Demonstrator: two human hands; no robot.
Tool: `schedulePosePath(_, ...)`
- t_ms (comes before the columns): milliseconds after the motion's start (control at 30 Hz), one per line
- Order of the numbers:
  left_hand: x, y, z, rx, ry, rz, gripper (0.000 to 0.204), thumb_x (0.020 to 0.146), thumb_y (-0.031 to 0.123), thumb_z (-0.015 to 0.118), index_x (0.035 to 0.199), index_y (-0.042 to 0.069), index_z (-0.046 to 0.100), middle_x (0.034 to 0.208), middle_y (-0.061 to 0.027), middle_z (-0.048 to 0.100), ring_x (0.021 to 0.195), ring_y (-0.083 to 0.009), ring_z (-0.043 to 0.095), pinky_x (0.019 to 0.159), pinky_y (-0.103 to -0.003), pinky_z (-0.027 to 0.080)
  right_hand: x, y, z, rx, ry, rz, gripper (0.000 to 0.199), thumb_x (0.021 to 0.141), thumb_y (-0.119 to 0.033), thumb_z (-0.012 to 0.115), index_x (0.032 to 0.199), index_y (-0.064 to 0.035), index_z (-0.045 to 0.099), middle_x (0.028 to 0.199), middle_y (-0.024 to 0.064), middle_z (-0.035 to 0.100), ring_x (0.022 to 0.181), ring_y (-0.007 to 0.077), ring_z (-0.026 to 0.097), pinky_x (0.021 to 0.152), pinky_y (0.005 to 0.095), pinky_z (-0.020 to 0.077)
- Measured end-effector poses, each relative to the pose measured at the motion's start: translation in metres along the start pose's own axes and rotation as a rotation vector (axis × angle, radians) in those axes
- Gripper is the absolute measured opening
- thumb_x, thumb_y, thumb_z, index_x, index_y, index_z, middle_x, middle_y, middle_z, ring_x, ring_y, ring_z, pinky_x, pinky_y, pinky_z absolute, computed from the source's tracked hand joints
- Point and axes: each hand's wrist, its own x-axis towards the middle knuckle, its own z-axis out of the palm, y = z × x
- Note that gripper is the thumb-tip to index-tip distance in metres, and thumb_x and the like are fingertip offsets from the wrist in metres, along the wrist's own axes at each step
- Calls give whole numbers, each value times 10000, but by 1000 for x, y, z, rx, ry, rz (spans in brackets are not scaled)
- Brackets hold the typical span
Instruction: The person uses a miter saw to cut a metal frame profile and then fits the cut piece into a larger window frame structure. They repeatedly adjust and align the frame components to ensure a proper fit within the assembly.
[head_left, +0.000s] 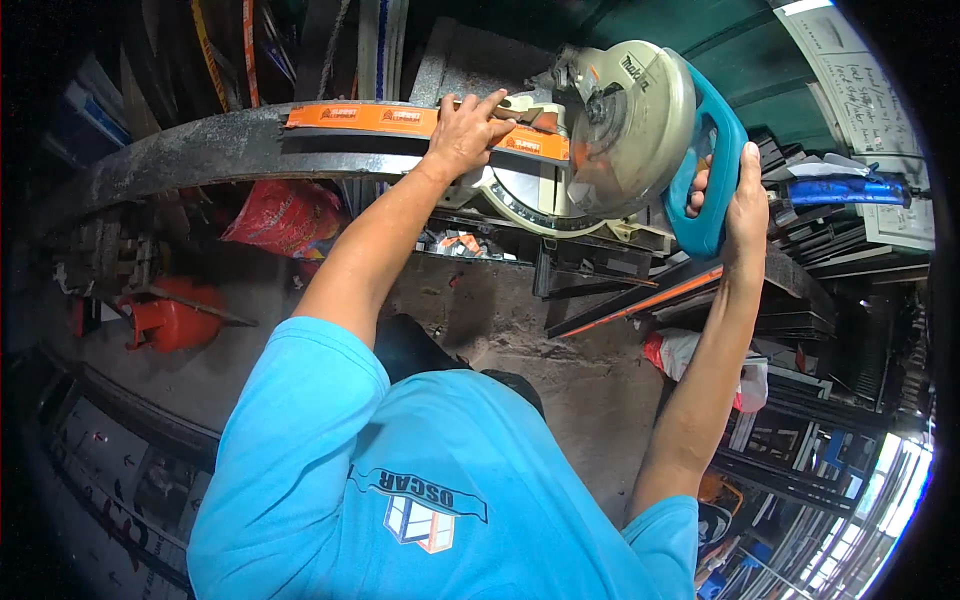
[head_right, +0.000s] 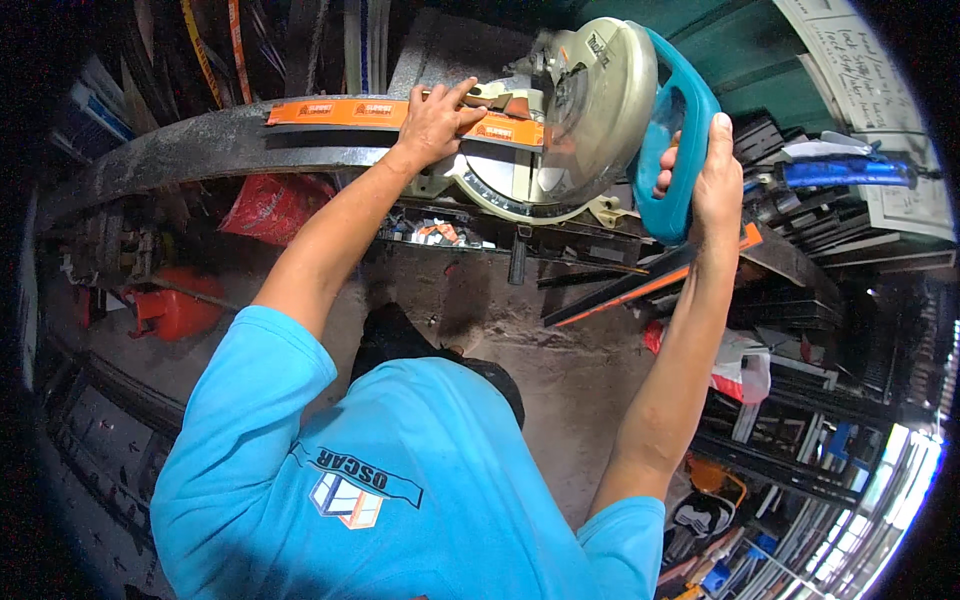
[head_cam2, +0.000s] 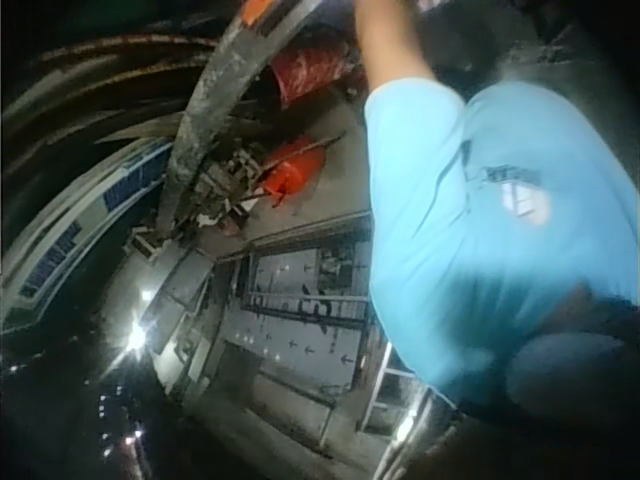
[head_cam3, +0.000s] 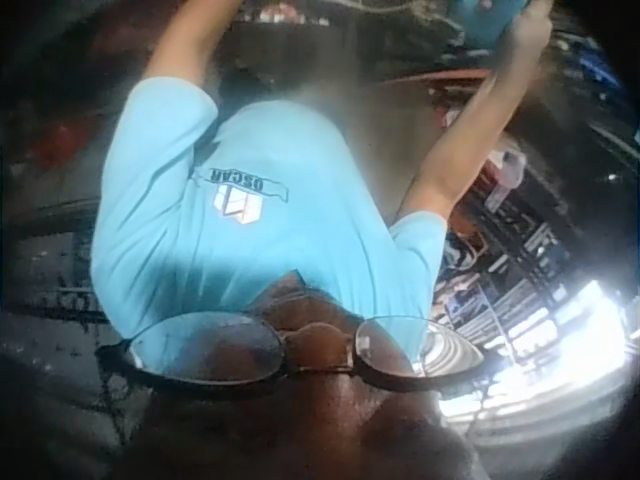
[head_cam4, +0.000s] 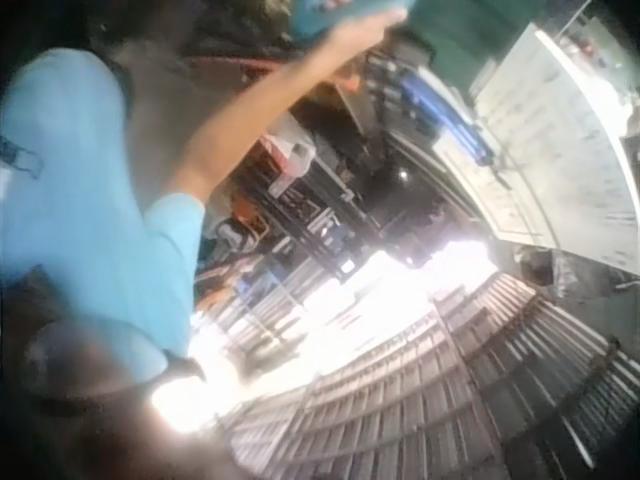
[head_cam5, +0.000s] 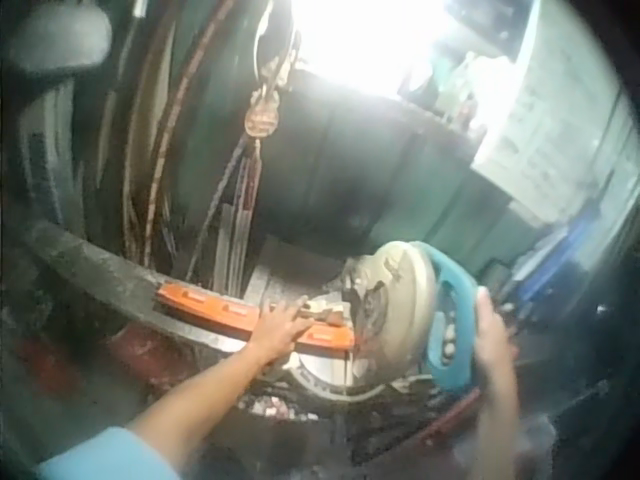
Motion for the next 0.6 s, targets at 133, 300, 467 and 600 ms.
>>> schedulePosePath(133, 1, 1, -1, 10, -10, 11, 615, 657, 138, 831, 1214, 357, 687, 1503, -20, 418, 1163, -231, 506, 1031, -495, 335, -4, 5, 2, -8, 19, -13, 655, 985, -629, 389, 951, -18, 624, 676, 62, 609, 527, 149, 584, 494, 317, 507)
schedulePosePath(300, 2, 0, 2, 6, 4, 12, 608, 657, 140, 833, 1208, 355, 692, 1505, -15, 418, 1161, -230, 505, 1029, -491, 336, -4, 10, 1, -7, 20, -37, 662, 985, -630, 392, 952, -10, 620, 669, 63, 605, 520, 149, 583, 489, 317, 507)
schedulePosePath(467, 2, 1, 1, -10, -9, -3, 596, 663, 138, 827, 1204, 351, 697, 1510, -11, 415, 1164, -229, 506, 1026, -492, 340, -7, 13, 2, 7, 19, -43, 664, 983, -631, 400, 948, -4, 618, 670, 66, 606, 516, 148, 583, 488, 312, 509)
schedulePosePath(600, 2, 1, 0, -18, -12, -1, 595, 667, 135, 822, 1206, 351, 695, 1512, -12, 414, 1168, -232, 507, 1037, -502, 335, -9, 13, 2, 1, 27, -45, 663, 985, -627, 398, 941, -3, 619, 666, 67, 607, 514, 149, 585, 485, 312, 511)
